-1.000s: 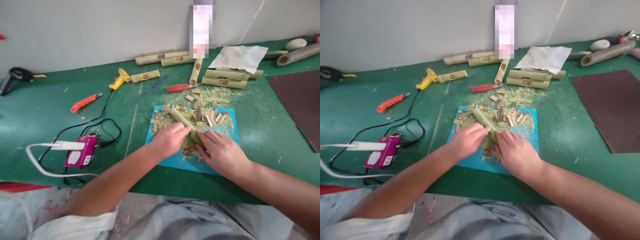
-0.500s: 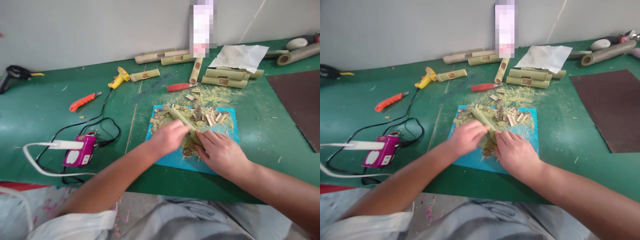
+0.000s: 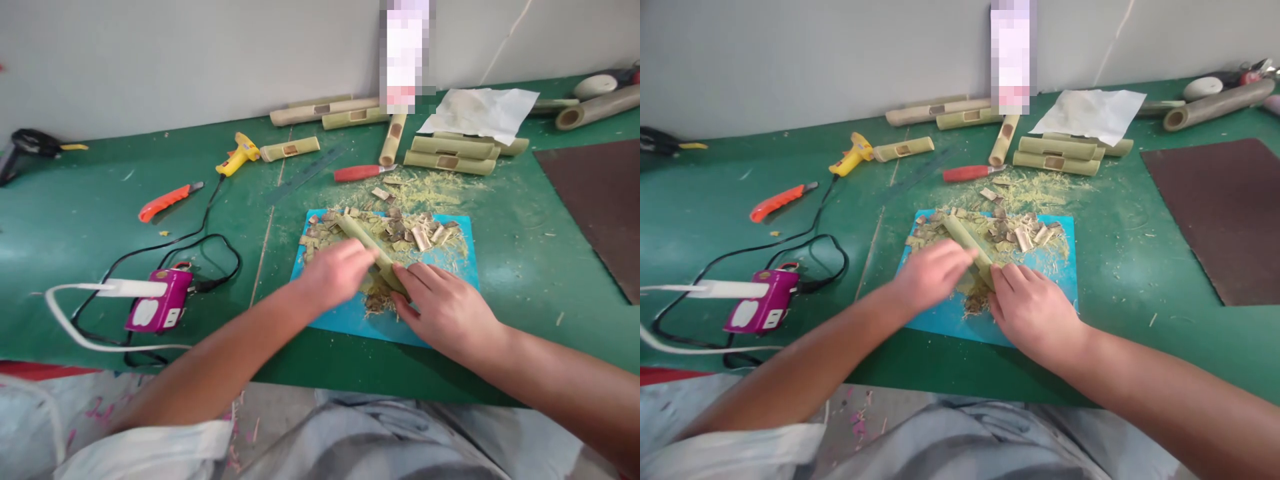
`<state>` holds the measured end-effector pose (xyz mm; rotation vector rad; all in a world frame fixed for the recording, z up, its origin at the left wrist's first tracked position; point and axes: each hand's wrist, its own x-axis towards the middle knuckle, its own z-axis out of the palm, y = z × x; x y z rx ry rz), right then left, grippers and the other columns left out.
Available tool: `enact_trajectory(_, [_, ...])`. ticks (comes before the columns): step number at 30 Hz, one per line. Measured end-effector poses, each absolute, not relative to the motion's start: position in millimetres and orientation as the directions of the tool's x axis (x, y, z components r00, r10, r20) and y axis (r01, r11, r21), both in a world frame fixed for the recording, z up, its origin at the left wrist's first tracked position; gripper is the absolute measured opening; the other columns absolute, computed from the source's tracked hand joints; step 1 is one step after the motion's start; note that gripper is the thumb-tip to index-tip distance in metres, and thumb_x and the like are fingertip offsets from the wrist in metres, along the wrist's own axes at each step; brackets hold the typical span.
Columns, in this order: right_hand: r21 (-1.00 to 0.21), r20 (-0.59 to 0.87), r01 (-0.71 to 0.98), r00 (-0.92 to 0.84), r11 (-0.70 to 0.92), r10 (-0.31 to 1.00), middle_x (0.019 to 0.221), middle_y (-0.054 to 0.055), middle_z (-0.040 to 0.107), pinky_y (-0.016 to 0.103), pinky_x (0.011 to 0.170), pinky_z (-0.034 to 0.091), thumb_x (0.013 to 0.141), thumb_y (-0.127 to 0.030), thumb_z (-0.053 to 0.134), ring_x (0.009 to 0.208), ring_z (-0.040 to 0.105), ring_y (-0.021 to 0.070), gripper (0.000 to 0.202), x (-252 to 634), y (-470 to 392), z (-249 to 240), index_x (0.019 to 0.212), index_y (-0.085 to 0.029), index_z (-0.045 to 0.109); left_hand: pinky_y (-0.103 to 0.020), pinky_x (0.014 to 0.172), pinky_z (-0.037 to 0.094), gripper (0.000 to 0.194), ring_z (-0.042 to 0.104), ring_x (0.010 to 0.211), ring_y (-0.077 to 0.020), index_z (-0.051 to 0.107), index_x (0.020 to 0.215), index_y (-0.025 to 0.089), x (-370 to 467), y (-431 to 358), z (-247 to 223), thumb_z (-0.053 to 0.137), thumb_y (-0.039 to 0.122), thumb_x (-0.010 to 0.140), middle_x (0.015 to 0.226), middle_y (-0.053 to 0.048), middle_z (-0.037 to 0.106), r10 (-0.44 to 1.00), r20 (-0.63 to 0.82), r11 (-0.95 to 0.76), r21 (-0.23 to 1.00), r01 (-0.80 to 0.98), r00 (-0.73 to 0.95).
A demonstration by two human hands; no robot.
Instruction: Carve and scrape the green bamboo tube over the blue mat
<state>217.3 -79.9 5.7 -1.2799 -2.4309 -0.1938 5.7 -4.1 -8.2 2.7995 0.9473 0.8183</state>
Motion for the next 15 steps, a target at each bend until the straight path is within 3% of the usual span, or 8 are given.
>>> enact_trajectory(2, [-0.060,0.395,0.818,-0.507,0.572,0.766,0.079,0.007,0.064,0.033,0.060,0.048,0.090,-0.021,0.052,0.070,0.059,0.0187,0.026,217.6,-80.4,5.7,0.107,-0.006,0.064,-0.027,0.067,0.052,0.028,0.061,0.072,-0.0143,0.068,0.097,0.010,5.6,-4.0,-8.6,0.042,0.019,0.099,0.080,-0.008,0.064,0.619,0.515,-0.763,0.217,0.609,0.593])
enact_trajectory(6, [-0.054,0.398,0.812,-0.516,0.581,0.758,0.079,0.008,0.065,0.033,0.061,0.048,0.090,-0.020,0.051,0.071,0.060,0.0187,0.026,218.0,-80.4,4.7,0.108,-0.005,0.064,-0.026,0.066,0.052,0.026,0.061,0.072,-0.0143,0.066,0.109,0.013,5.8,-3.2,-8.8,0.043,0.018,0.098,0.079,-0.006,0.064,0.575,0.416,-0.815,0.220,0.536,0.704])
enact_trajectory(9, [-0.044,0.395,0.816,-0.516,0.577,0.760,0.081,0.008,0.065,0.033,0.061,0.048,0.091,-0.021,0.051,0.072,0.059,0.0189,0.028,218.0,-80.0,3.9,0.111,-0.006,0.063,-0.027,0.067,0.052,0.027,0.061,0.073,-0.0147,0.068,0.094,0.011,5.6,-1.0,-7.2,0.043,0.020,0.099,0.081,-0.008,0.065,0.629,0.501,-0.759,0.226,0.611,0.595])
enact_trajectory(13, [-0.039,0.383,0.808,-0.531,0.588,0.756,0.079,0.007,0.065,0.032,0.062,0.048,0.091,-0.020,0.049,0.072,0.059,0.0182,0.027,218.0,-79.8,4.4,0.110,-0.008,0.064,-0.024,0.064,0.050,0.026,0.061,0.071,-0.0134,0.067,0.107,0.012,4.9,-0.5,-5.5,0.043,0.019,0.099,0.078,-0.006,0.064,0.589,0.399,-0.808,0.269,0.524,0.703])
enact_trajectory(15, [-0.035,0.393,0.804,-0.535,0.593,0.748,0.079,0.007,0.065,0.032,0.062,0.048,0.091,-0.020,0.050,0.072,0.059,0.0181,0.027,217.9,-79.9,5.1,0.110,-0.006,0.064,-0.025,0.066,0.051,0.025,0.061,0.072,-0.0138,0.068,0.099,0.011,4.0,0.1,-5.5,0.044,0.019,0.098,0.080,-0.007,0.065,0.604,0.458,-0.792,0.255,0.554,0.653])
